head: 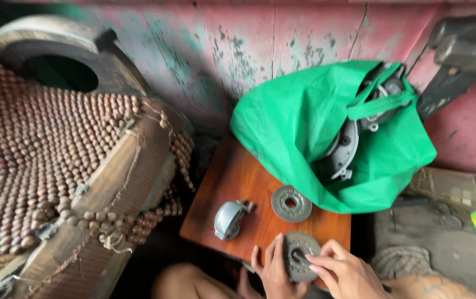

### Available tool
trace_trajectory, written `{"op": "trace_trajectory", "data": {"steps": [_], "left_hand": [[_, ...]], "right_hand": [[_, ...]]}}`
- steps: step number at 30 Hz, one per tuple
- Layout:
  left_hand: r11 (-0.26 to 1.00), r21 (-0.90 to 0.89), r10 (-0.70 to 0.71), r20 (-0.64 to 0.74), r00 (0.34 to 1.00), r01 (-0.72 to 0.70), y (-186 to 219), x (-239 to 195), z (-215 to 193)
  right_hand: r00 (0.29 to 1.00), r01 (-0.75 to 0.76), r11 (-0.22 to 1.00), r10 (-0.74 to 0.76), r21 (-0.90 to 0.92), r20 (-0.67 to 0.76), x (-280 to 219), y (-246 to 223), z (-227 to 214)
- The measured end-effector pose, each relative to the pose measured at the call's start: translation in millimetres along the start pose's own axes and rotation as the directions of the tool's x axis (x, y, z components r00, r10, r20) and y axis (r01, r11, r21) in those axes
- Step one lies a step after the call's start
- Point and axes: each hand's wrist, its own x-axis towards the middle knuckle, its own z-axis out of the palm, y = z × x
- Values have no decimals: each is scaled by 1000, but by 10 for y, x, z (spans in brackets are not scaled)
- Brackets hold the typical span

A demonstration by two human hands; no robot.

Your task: Cleaning debris from circular motorcycle engine components using a small metal pick

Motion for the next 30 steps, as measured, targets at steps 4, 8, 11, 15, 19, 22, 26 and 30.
{"op": "trace_trajectory", "data": {"steps": [4, 8, 11, 15, 19, 22, 26, 30], "left_hand": [[997, -60, -36, 101, 994, 42, 198, 113, -217], [996, -54, -69, 89, 994, 74, 279, 210, -272], [996, -49, -62, 117, 991, 68, 250, 198, -274], [994, -63, -85, 124, 989, 93, 256, 209, -289], [994, -64, -79, 135, 988, 89, 255, 215, -298], [993, -70, -85, 130, 988, 94, 279, 242, -313], [995, -58, -77, 135, 988, 86, 274, 240, -316], [995, -54, -73, 127, 989, 81, 277, 251, -307]], "right_hand": [[1000, 18, 998, -18, 60, -7, -19, -256, -181], [995, -3, 996, -7, 90, 100, -37, -301, -164], [1000, -16, 999, 16, 37, 11, 20, -319, -246], [997, 52, 997, -55, 61, 56, -16, -349, -212], [998, 57, 998, -57, -12, -9, 5, -440, -253], [999, 49, 999, -49, -12, 6, 12, -474, -264], [997, 61, 998, -60, 22, -48, 35, -493, -286], [996, 88, 996, -88, 34, -6, 40, -513, -305]]}}
